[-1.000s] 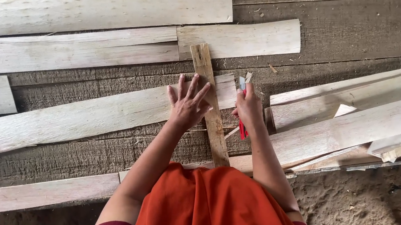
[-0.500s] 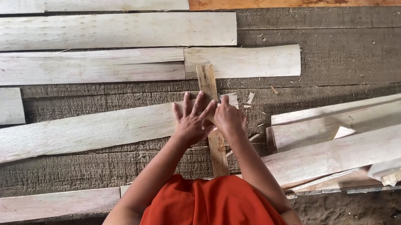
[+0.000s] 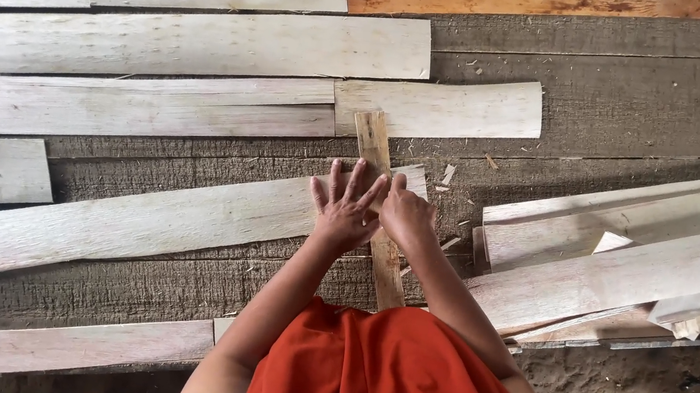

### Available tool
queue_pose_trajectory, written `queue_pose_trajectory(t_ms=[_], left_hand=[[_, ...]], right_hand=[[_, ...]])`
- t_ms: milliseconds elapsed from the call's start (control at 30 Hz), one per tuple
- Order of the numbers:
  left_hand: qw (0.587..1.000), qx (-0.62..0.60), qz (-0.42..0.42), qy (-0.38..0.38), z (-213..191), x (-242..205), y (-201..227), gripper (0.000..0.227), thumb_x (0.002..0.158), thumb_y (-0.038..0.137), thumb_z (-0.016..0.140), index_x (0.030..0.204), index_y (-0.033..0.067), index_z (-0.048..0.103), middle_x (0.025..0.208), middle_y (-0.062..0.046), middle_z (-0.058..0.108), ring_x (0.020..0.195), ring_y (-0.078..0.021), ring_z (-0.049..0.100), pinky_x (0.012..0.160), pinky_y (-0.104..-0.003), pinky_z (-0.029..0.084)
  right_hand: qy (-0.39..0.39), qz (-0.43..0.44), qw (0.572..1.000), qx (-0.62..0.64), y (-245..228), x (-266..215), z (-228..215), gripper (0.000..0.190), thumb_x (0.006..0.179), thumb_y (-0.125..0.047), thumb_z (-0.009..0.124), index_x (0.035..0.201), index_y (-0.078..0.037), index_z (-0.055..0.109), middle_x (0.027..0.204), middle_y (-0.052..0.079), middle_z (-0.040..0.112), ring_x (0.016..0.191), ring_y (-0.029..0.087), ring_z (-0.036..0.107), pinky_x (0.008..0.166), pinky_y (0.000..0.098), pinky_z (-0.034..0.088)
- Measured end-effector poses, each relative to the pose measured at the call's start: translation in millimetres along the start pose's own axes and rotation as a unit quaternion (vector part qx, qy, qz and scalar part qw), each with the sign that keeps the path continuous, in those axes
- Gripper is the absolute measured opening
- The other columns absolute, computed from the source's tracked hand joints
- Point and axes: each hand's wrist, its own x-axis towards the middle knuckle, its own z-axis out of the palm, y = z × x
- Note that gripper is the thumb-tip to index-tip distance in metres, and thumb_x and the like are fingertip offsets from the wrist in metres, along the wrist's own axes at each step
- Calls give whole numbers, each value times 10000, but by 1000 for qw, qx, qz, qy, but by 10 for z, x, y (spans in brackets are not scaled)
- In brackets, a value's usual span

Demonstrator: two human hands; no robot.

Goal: The person uses a red utility knife to cut thin wooden planks on a wooden workbench. They align the planks, score the wood, and snap off sections to create smaller pieces.

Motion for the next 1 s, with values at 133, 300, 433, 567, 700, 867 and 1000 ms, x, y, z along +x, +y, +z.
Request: queue_pose_trajectory(t_ms=[133,300,433,567,700,867,1000], left_hand=[[1000,-3,4,5,4,-9,-14,850,860,512,589,1615,416,209,1728,-36,-49,1526,-456,-187,1109,-791,-51],[1000,-5,7,24,74,28,-59,861,847,535,600,1612,432,219,1730,-29,-38,1527,-453,-182,1103,-792,-58],[999,-11,13,34,91,9,-58,861,841,578,622,1605,430,255,1732,-31,-5,1535,-454,-148,1109,-793,-30],[1000,-15,1,24,30,4,-24,844,855,619,612,1601,431,267,1730,-27,6,1537,-441,-150,1114,-779,-48],[1000,-10,-5,15,-12,-25,0,877,839,631,626,1602,436,241,1730,-24,-3,1545,-438,-123,1127,-783,-20],[1000,-8,-5,4,-5,-9,5,880,848,622,625,1606,451,210,1728,-9,-35,1540,-432,-151,1130,-778,-34],[1000,-11,-10,-4,-37,-40,28,854,873,629,605,1611,435,221,1729,-5,-44,1536,-426,-170,1130,-765,-60]], right_hand=[[-1,2,1000,-12,108,11,193,239,974,-199,322,1187,-110,384,889,192,748,900,435,751,860,561,561],[-2,12,999,-41,190,15,346,306,953,-185,333,1243,-102,380,888,184,740,901,430,750,860,571,565],[-24,23,999,-25,306,-123,599,365,955,-169,308,1298,-60,365,924,208,742,949,461,737,897,596,540],[23,8,998,-58,396,-187,729,285,977,-258,371,1217,-106,395,834,136,742,839,389,763,807,529,591],[23,2,998,-62,447,-384,872,300,968,-176,353,1237,-54,406,814,170,741,829,409,761,790,533,596],[15,15,998,-66,442,-586,849,349,955,-138,333,1281,-40,410,829,141,750,832,368,770,787,507,603],[8,14,999,-42,459,-627,875,355,950,-123,366,1286,-21,418,829,176,741,834,379,767,782,519,600]])
